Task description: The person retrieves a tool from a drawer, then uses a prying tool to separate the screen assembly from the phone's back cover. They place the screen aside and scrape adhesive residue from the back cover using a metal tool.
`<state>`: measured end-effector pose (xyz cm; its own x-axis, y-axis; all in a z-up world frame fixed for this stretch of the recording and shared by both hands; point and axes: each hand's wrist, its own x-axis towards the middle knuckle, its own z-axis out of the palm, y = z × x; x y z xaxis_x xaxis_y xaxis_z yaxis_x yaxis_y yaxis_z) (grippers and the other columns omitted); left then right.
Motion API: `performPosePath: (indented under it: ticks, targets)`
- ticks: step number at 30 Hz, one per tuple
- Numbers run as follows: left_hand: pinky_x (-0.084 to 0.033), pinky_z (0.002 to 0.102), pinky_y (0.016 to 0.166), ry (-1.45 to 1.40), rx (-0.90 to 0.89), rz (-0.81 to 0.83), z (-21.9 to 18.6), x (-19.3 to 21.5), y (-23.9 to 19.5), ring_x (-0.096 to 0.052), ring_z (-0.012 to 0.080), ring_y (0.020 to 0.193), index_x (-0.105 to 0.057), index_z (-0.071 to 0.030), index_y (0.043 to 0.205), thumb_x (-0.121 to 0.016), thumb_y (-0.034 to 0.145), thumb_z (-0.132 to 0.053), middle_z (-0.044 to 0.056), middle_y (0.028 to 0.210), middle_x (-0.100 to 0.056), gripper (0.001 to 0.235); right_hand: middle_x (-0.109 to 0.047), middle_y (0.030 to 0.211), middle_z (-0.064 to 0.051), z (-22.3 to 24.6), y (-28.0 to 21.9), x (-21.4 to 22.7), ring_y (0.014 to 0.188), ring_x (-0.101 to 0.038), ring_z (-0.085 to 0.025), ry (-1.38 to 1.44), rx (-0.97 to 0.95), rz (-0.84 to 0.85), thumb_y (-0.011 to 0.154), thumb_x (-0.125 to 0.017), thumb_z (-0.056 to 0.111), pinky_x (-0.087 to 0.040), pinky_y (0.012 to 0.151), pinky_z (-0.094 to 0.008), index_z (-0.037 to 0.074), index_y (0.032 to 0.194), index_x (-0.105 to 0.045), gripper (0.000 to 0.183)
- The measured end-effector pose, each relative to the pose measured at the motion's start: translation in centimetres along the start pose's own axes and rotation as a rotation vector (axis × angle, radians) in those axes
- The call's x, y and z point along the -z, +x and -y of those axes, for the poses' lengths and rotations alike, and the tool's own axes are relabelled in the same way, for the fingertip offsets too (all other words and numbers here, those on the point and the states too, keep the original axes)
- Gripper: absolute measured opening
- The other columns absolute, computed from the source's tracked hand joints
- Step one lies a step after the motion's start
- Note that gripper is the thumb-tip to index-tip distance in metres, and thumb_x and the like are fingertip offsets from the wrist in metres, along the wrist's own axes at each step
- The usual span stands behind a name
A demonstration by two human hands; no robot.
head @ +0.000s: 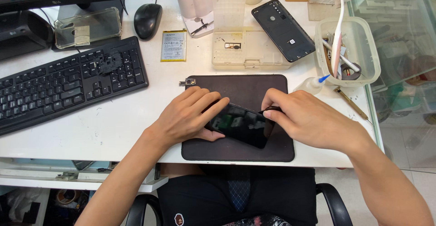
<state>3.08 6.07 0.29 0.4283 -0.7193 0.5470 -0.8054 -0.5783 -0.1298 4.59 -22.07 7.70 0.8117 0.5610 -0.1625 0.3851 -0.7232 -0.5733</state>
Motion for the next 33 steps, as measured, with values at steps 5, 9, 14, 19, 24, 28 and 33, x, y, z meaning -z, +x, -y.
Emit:
performPosePath:
  ticks: [5, 9, 14, 19, 24, 28, 33]
  targets:
    - [-0.053, 0.04, 0.087, 0.016, 0.058, -0.015, -0.5, 0.7, 0.4, -0.066, 0.0253, 0.095, -0.067, -0.001, 0.12, -0.087, 0.067, -0.053, 0.011, 0.112, -0.068, 0.077, -0.073, 0.069, -0.014, -0.4, -0.4, 1.4, 0.066, -0.067, -0.032, -0.046, -0.032, 0.036, 0.092, -0.064, 0.028, -0.049, 0.064, -0.043, 0.009, 0.102, -0.062, 0.022]
    - [-0.053, 0.041, 0.084, -0.019, 0.156, -0.091, -1.7, 1.5, 0.6, -0.067, 0.028, 0.092, -0.064, 0.003, 0.117, -0.089, 0.069, -0.051, 0.015, 0.109, -0.069, 0.076, -0.08, 0.088, -0.01, 0.0, -1.2, 2.4, 0.077, -0.076, -0.027, 0.064, 0.107, -0.041, 0.09, -0.061, 0.025, -0.053, 0.066, -0.038, 0.009, 0.117, -0.058, 0.032]
    - [-0.055, 0.042, 0.079, -0.06, 0.249, -0.213, -4.2, 1.2, 1.7, -0.067, 0.0312, 0.089, -0.059, 0.006, 0.12, -0.089, 0.072, -0.048, 0.018, 0.107, -0.067, 0.078, -0.08, 0.103, -0.013, 1.8, -1.5, 3.5, 0.09, -0.077, -0.028, 0.061, 0.407, -0.146, 0.097, -0.06, 0.024, -0.057, 0.072, -0.037, 0.006, 0.123, -0.054, 0.032]
    - [-0.058, 0.035, 0.076, -0.103, 0.355, -0.356, -6.1, -0.2, 3.5, -0.069, 0.0279, 0.09, -0.046, 0.011, 0.14, -0.091, 0.079, -0.038, 0.021, 0.124, -0.066, 0.09, -0.075, 0.075, -0.016, 5.8, -0.4, 4.4, 0.067, -0.072, -0.033, -0.112, 0.25, -0.041, 0.095, -0.06, 0.024, -0.052, 0.063, -0.042, 0.013, 0.133, -0.053, 0.04]
    - [-0.062, 0.035, 0.084, -0.102, 0.365, -0.504, -5.6, -0.7, 4.2, -0.071, 0.0312, 0.108, -0.045, 0.007, 0.138, -0.09, 0.081, -0.034, 0.026, 0.139, -0.057, 0.083, -0.064, 0.051, -0.015, 8.4, -0.4, 4.5, 0.05, -0.065, -0.034, -0.252, 0.114, -0.002, 0.095, -0.059, 0.024, -0.048, 0.055, -0.044, 0.019, 0.144, -0.045, 0.051]
    - [-0.064, 0.043, 0.098, 0.019, 0.269, -0.57, -5.1, -0.5, 4.1, -0.065, 0.0383, 0.124, -0.054, 0.004, 0.133, -0.088, 0.088, -0.032, 0.024, 0.14, -0.053, 0.067, -0.064, 0.053, -0.012, 7.9, -1.0, 4.0, 0.048, -0.063, -0.032, -0.207, 0.229, -0.074, 0.092, -0.057, 0.017, -0.046, 0.049, -0.044, 0.015, 0.145, -0.044, 0.055]
    - [-0.056, 0.045, 0.101, 0.044, 0.15, -0.522, -5.4, 0.0, 3.9, -0.061, 0.0349, 0.122, -0.062, -0.005, 0.124, -0.088, 0.088, -0.029, 0.015, 0.13, -0.056, 0.051, -0.068, 0.056, -0.011, 6.4, -2.0, 2.9, 0.044, -0.064, -0.03, -0.079, 0.379, -0.13, 0.087, -0.059, 0.01, -0.044, 0.041, -0.043, 0.008, 0.135, -0.049, 0.049]
